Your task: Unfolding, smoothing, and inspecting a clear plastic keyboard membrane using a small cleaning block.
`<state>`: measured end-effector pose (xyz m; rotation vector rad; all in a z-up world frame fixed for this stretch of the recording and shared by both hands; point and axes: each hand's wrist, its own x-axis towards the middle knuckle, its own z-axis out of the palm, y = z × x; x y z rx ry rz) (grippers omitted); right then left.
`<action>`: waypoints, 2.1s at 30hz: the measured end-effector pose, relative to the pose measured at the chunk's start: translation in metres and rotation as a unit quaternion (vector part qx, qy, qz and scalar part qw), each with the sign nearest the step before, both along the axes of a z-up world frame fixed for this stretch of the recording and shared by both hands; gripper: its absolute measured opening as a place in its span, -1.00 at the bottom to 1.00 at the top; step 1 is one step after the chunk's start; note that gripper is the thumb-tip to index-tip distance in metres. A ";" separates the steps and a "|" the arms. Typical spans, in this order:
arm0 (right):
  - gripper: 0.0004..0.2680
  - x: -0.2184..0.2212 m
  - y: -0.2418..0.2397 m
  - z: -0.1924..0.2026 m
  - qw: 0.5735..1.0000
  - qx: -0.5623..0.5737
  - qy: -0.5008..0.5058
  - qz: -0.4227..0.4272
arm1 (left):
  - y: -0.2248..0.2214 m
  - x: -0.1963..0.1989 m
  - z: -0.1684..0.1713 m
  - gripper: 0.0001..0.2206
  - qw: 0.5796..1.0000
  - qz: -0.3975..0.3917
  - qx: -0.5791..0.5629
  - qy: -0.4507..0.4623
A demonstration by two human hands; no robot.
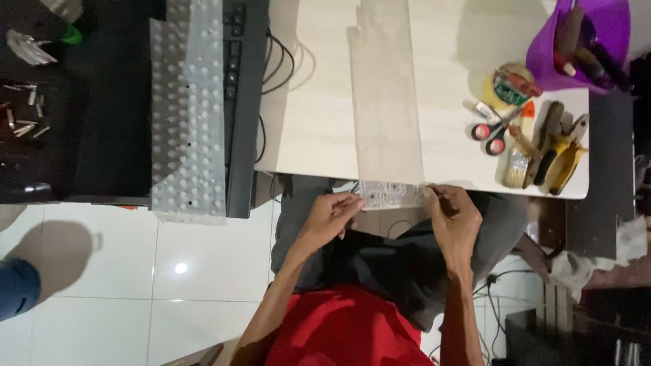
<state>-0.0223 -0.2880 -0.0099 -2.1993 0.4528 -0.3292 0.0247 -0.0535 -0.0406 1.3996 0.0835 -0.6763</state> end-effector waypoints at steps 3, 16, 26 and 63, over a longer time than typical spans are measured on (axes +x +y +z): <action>-0.81 -0.002 0.002 -0.002 0.998 0.063 0.020 -0.007 | -0.011 -0.002 -0.016 -0.81 0.999 0.019 0.005 -0.034; -0.74 -0.022 -0.005 -0.002 0.977 0.194 0.080 0.027 | -0.006 -0.005 -0.013 -0.84 0.998 0.015 0.032 -0.059; -0.83 -0.056 -0.025 -0.043 0.924 0.261 0.183 0.210 | -0.011 -0.006 0.003 -0.80 0.994 0.026 0.064 -0.079; -0.80 -0.002 0.017 -0.015 0.991 0.037 0.099 0.079 | -0.020 -0.021 -0.020 -0.59 0.996 0.051 -0.014 -0.075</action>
